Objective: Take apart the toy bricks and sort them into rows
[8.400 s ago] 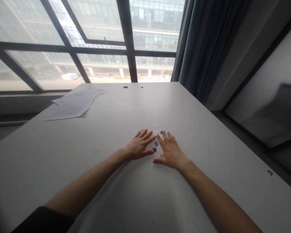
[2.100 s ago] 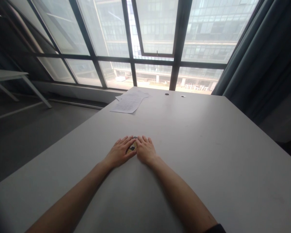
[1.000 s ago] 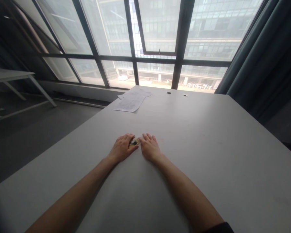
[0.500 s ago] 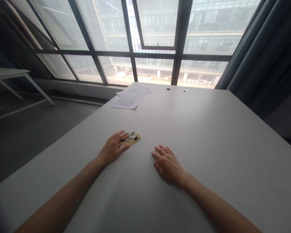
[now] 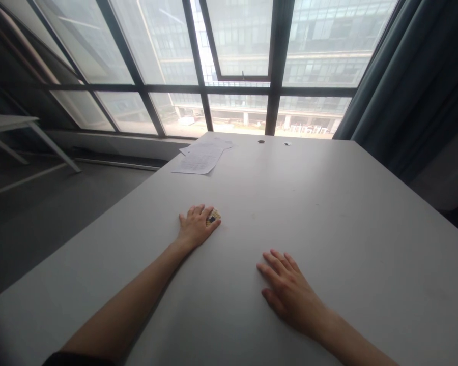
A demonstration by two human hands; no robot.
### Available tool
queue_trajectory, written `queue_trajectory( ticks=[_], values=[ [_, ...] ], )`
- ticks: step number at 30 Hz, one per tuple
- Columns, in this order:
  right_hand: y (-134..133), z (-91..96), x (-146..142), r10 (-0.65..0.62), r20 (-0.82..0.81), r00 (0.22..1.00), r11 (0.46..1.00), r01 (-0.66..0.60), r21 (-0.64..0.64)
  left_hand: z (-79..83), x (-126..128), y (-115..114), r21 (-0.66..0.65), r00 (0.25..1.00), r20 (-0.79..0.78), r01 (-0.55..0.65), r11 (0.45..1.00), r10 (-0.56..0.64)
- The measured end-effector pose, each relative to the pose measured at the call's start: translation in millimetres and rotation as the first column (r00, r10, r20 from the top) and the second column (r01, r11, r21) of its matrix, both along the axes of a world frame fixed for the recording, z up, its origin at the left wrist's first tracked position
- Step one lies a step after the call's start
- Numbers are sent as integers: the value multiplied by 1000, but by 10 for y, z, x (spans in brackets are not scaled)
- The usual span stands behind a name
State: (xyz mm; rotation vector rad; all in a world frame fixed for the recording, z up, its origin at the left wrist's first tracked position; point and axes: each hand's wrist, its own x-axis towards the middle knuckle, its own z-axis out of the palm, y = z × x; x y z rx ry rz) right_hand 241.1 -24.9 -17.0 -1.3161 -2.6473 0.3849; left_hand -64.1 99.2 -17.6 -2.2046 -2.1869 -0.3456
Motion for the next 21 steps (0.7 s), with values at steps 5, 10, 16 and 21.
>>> queue_trajectory(
  ticks=[5, 10, 16, 21],
  values=[
    [-67, -46, 134, -45, -6, 999, 999, 45, 9, -17, 108, 77, 16, 999, 10, -48, 999, 48],
    [-101, -75, 226, -70, -16, 997, 997, 70, 24, 0, 17, 64, 12, 999, 27, -24, 1000, 24],
    [-134, -110, 348, -108, -8, 994, 993, 108, 42, 38, -270, -89, 19, 999, 34, 13, 1000, -14],
    [-21, -64, 161, -54, -6, 999, 998, 54, 22, 31, -391, -212, -25, 996, -11, 88, 996, -89]
  ],
)
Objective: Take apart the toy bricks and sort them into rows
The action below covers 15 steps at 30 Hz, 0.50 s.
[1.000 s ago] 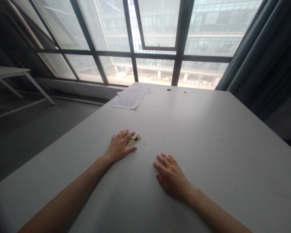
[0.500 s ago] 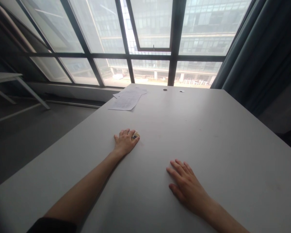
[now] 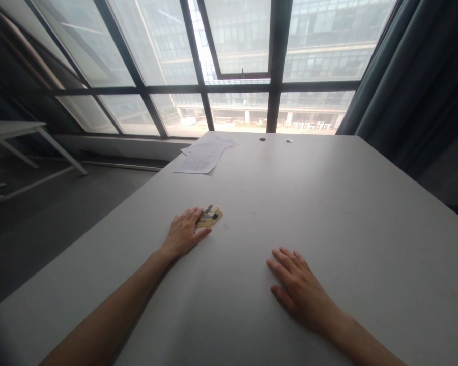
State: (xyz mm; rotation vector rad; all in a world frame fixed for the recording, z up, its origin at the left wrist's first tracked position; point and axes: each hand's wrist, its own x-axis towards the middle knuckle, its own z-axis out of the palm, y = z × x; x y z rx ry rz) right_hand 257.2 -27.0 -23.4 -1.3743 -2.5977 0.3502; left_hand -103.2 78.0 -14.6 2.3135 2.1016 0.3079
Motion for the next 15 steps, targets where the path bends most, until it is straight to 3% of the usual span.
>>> queue_trajectory(
  ticks=[4, 10, 15],
  values=[
    [270, 79, -432, 76, -26, 997, 997, -77, -25, 7, -142, -98, -21, 1000, -30, -3, 1000, 3],
    [821, 136, -1244, 103, -39, 994, 994, -104, -17, -24, -343, -282, -118, 984, -82, 147, 982, -157],
    [1109, 85, -1604, 111, -11, 994, 994, -111, 0, -14, -320, -339, -136, 983, -80, 152, 979, -163]
  ],
)
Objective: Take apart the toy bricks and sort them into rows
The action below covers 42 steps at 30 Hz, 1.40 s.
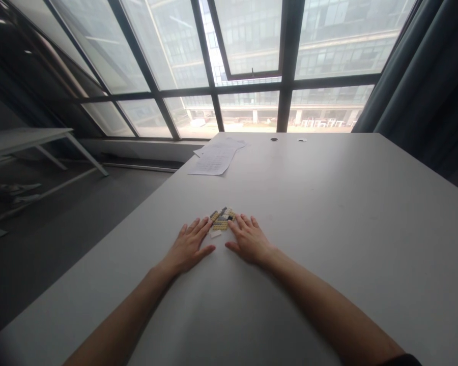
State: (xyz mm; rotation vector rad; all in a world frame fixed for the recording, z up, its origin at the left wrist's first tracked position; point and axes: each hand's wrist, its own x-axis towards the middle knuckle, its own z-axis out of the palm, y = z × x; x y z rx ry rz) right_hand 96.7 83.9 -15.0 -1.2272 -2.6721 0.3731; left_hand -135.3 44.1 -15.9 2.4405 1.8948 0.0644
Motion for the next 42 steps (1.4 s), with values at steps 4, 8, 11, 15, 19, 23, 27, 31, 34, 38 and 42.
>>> queue_trajectory(
  ticks=[4, 8, 11, 15, 19, 23, 27, 31, 34, 38, 42],
  values=[
    [69, -17, -61, 32, 0, 999, 999, -32, 10, 6, 25, 2, 20, 1000, 21, 16, 1000, -16],
    [64, 6, 3, 63, -16, 998, 998, -63, -4, -26, 18, 9, 52, 998, 62, 26, 998, -30],
    [14, 36, 134, 64, -33, 997, 998, -65, -27, -53, 14, 27, 79, 996, 90, -4, 997, -3],
    [-101, 60, 353, 53, -54, 997, 998, -54, -21, -68, 53, 79, 97, 994, 85, -81, 992, 73],
    [-257, 55, 562, 48, -99, 994, 999, -48, 1, -68, 104, 124, 123, 988, 94, -136, 983, 125],
    [-449, 43, 870, 32, -170, 985, 999, -32, 4, -70, 91, 126, 237, 973, 211, -147, 960, 97],
    [-666, 45, 1380, -8, -299, 954, 999, -3, -39, -25, 75, 106, 380, 919, 384, -68, 923, -91],
    [-962, 43, 1931, -210, -425, 881, 978, 183, -104, 43, 154, 100, 449, 861, 458, -10, 894, -220],
    [-1212, 16, 2182, -363, -532, 765, 929, 341, -144, 58, 267, 114, 472, 846, 466, 11, 881, -260],
    [-1401, -53, 2289, -511, -682, 524, 853, 409, -325, 54, 464, 136, 486, 854, 352, 184, 854, -384],
    [-1351, -52, 2370, -524, -838, 154, 795, 442, -416, 130, 653, 111, 552, 825, 373, 171, 816, -425]
  ],
)
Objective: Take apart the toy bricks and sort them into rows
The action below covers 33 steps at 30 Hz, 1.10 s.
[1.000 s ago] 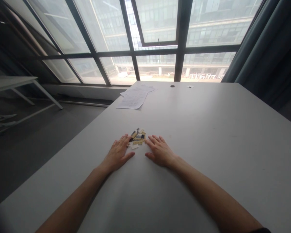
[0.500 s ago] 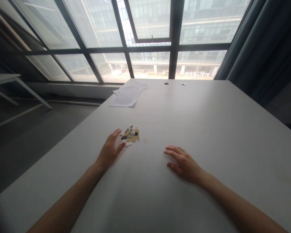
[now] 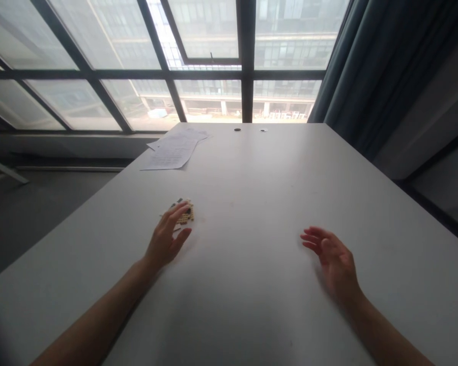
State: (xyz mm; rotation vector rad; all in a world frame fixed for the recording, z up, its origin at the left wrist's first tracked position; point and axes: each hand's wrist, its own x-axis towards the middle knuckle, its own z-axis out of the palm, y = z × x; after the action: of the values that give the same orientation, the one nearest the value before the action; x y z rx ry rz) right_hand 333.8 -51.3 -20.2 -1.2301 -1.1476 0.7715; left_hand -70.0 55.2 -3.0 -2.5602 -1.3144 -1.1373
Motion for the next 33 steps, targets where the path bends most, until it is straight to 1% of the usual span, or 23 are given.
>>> queue_trajectory(
  ticks=[1, 2, 3, 4, 5, 6, 7, 8, 9, 10, 11, 12, 13, 14, 17, 19, 22, 25, 29, 32, 33],
  values=[
    [19, 30, 26, -33, -42, 999, 999, 34, 24, 44, 39, -27, 45, 999, 37, -25, 999, 23],
    [29, 74, 49, -49, -50, 998, 998, 52, 42, 99, 77, -66, 103, 998, 60, -41, 994, 35],
    [26, 130, 65, -50, -21, 999, 997, 51, 58, 163, 118, -118, 169, 998, 54, -36, 985, 27],
    [10, 197, 70, -35, 36, 999, 996, 32, 81, 233, 164, -183, 227, 1000, 7, 9, 974, -11],
    [-18, 270, 61, -8, 118, 993, 993, -6, 114, 303, 219, -257, 258, 994, -75, 98, 961, -81],
    [-54, 346, 37, 41, 226, 973, 986, -76, 150, 368, 284, -337, 249, 969, -177, 213, 945, -172],
    [-92, 417, -2, 98, 357, 929, 967, -174, 187, 420, 356, -417, 175, 928, -281, 301, 937, -246],
    [-127, 479, -55, 185, 516, 836, 936, -310, 167, 453, 432, -491, 79, 883, -356, 355, 931, -307],
    [-152, 526, -117, 296, 682, 668, 891, -451, 55, 463, 506, -555, -16, 841, -400, 390, 921, -363],
    [-166, 551, -186, 389, 796, 464, 832, -548, -87, 448, 574, -605, -114, 810, -422, 399, 910, -408],
    [-166, 552, -254, 432, 846, 311, 781, -598, -179, 409, 630, -640, -206, 780, -429, 407, 890, -456],
    [-155, 528, -316, 461, 864, 203, 737, -630, -245, 350, 673, -660, -290, 753, -426, 413, 864, -502],
    [-135, 482, -366, 476, 868, 142, 710, -644, -284, 279, 700, -668, -360, 732, -414, 414, 836, -541],
    [-113, 421, -402, 491, 865, 106, 694, -648, -315, 203, 714, -665, -422, 714, -401, 412, 808, -574],
    [-62, 230, -430, 540, 841, 46, 658, -646, -387, 19, 708, -635, -537, 690, -365, 393, 747, -625],
    [-54, 155, -412, 564, 825, 26, 643, -640, -420, -31, 696, -619, -564, 691, -348, 386, 730, -634],
    [-64, 135, -393, 575, 818, 26, 638, -640, -428, -29, 695, -615, -569, 691, -343, 385, 726, -636],
    [-73, 161, -400, 582, 813, 18, 634, -636, -440, -14, 703, -621, -571, 685, -363, 372, 732, -631],
    [-73, 195, -410, 566, 824, 9, 642, -632, -434, -15, 703, -617, -565, 683, -372, 372, 737, -629],
    [-77, 181, -411, 513, 858, 12, 661, -643, -386, -10, 695, -612, -558, 685, -367, 379, 738, -629],
    [-81, 160, -414, 479, 877, 30, 674, -653, -346, -8, 693, -614, -554, 688, -365, 381, 740, -628]
  ],
)
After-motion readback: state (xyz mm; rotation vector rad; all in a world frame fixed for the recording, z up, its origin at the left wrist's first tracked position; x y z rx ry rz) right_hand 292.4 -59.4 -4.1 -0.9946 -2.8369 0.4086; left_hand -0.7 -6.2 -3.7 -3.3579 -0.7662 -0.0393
